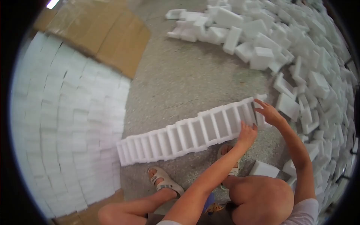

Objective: Packing white foam inserts into a plastic bag for storage or shipping.

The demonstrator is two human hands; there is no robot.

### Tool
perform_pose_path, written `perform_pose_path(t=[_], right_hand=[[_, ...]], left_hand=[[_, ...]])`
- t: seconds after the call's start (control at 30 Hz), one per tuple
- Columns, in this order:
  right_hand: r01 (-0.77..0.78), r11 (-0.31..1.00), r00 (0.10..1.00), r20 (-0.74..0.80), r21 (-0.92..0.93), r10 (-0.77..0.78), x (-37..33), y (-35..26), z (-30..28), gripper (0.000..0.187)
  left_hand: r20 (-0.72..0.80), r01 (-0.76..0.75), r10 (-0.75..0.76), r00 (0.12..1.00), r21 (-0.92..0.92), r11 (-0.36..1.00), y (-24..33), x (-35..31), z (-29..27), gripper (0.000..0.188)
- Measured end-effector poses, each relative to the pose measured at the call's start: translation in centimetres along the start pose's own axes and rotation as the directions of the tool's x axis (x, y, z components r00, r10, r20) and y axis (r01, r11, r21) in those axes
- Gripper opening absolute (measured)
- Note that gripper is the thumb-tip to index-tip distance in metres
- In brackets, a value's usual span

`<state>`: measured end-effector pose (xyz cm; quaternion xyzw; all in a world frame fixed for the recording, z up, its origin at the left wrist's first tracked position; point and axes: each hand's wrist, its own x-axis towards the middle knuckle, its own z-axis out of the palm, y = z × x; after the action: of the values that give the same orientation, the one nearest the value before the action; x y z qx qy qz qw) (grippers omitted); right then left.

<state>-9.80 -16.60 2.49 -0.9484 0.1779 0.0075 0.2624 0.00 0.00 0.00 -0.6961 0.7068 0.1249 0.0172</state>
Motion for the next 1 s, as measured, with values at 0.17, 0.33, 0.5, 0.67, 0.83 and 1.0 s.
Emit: perform_pose_path(t=[0.17,0.33,0.5,0.67,0.83,1.0], right_hand=[[-0.033,0.940,0.936,-0.320,0.339,0.148,-6.4,8.1,0.2,0.049],[-0.336,0.765,0.774,-0.302,0.549,0.557,-12.4,18.7,-0.1,0.030],[-0.448,0.852,0.832,-0.222,0.270,0.508,-19.5,33.8,-2.3,0.021],[-0.477,0.858,0.859,-0.107,0.188,0.501,-34.1,50.5,-15.4,0.017],[-0.503,0.848,0.848,-0.091,0.167,0.522,-38.2,56.5,-27.4,0.020],[-0.511,0.837,0.849,-0.037,0.193,0.527,-32.0,60.4,-26.5,0.044]], left_hand=[[-0.444,-0.143,0.161,0.882,0.073,0.987,6.3,2.0,0.1,0.037],[-0.231,-0.361,0.360,0.904,0.041,0.932,6.6,-4.6,-4.5,0.026],[-0.095,-0.150,0.175,0.980,0.225,0.963,8.4,-7.1,-6.1,0.020],[-0.217,0.002,0.038,0.975,0.181,0.984,23.9,5.4,0.1,0.022],[-0.332,0.042,-0.012,0.943,0.085,0.996,30.1,16.4,1.4,0.021],[-0.251,-0.054,0.067,0.966,0.060,0.997,22.3,13.5,-0.8,0.020]])
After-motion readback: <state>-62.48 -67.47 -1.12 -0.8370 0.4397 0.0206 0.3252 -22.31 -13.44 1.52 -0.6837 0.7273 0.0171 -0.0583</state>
